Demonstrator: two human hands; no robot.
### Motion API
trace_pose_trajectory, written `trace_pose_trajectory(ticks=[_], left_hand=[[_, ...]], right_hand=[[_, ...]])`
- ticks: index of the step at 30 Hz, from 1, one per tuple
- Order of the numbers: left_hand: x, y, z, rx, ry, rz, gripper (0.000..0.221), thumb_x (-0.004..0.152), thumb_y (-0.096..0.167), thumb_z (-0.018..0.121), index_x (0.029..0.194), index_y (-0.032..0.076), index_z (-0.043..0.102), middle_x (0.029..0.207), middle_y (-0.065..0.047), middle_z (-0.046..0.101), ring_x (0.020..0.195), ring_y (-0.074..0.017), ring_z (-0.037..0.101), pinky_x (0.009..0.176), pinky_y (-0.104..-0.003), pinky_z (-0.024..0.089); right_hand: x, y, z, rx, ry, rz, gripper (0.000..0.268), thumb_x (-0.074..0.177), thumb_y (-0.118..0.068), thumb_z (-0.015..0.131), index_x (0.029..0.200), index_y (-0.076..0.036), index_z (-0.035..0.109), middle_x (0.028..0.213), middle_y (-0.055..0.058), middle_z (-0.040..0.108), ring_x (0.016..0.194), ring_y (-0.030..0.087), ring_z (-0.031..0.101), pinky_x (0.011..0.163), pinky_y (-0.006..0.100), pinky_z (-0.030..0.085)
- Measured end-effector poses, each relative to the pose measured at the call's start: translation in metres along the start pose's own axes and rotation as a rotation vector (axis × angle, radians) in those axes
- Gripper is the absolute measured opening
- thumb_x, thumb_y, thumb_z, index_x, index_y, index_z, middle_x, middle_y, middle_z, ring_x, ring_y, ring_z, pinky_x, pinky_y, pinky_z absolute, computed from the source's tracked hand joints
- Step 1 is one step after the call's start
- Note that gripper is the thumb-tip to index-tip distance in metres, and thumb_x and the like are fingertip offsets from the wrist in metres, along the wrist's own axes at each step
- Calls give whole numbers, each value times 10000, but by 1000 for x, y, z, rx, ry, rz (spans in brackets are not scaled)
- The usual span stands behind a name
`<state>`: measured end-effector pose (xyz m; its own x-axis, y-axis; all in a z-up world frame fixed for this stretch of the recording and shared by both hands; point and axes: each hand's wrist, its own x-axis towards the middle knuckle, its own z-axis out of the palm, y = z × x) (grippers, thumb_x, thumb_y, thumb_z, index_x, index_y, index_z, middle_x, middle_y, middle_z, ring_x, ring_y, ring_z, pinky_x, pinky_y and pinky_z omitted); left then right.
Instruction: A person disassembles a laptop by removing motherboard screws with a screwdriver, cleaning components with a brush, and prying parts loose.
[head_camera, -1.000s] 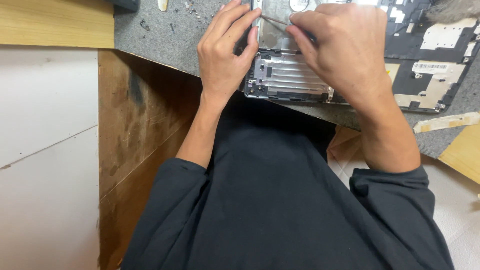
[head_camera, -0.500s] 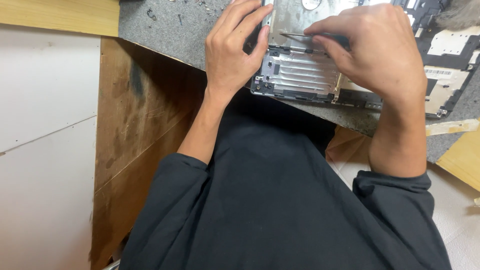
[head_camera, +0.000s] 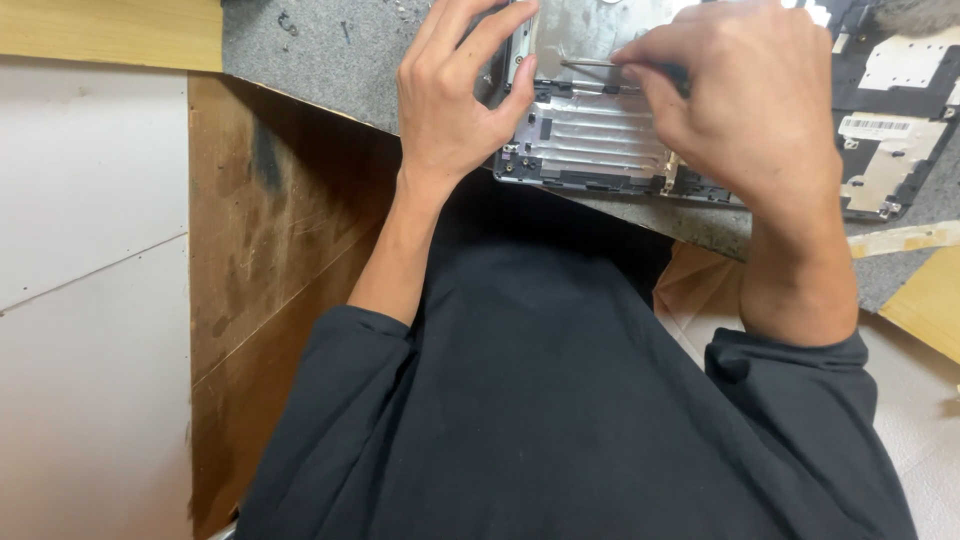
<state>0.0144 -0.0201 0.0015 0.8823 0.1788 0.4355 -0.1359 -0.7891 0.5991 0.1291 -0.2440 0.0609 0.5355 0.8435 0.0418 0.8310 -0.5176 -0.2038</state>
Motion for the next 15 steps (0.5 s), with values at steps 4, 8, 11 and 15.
trace_pose_trajectory(ticks=[4, 8, 11, 15], left_hand=[[0, 2, -2, 10, -23, -16, 336, 910, 111, 703, 1240, 153, 665, 1184, -44, 644, 1056, -260, 664, 828, -381, 594], [1, 4, 0, -11, -7, -27, 374, 853, 27, 651, 1206, 148, 682, 1173, -31, 657, 1043, -278, 660, 827, -390, 580], [2, 4, 1, -4, 9, -27, 350, 869, 23, 642, 1196, 137, 692, 1156, -30, 678, 1044, -257, 665, 836, -372, 591], [0, 4, 2, 4, 13, -31, 360, 880, 13, 646, 1213, 142, 689, 1160, -31, 678, 1050, -254, 675, 837, -368, 599]], right_hand=[[-3, -6, 3, -111, 46, 1, 118, 1111, -301, 728, 1111, -297, 845, 900, -90, 746, 795, 238, 713, 487, 402, 413], [-2, -2, -2, 13, -12, 25, 123, 1096, -271, 732, 1143, -262, 846, 973, -39, 784, 834, 290, 713, 528, 441, 436], [1, -2, 1, 25, -29, 37, 103, 1111, -267, 770, 1160, -267, 861, 929, -24, 775, 791, 309, 669, 550, 455, 449], [4, -12, 9, 3, 54, -21, 146, 1108, -269, 701, 1119, -262, 847, 924, -57, 764, 786, 269, 710, 475, 430, 414]])
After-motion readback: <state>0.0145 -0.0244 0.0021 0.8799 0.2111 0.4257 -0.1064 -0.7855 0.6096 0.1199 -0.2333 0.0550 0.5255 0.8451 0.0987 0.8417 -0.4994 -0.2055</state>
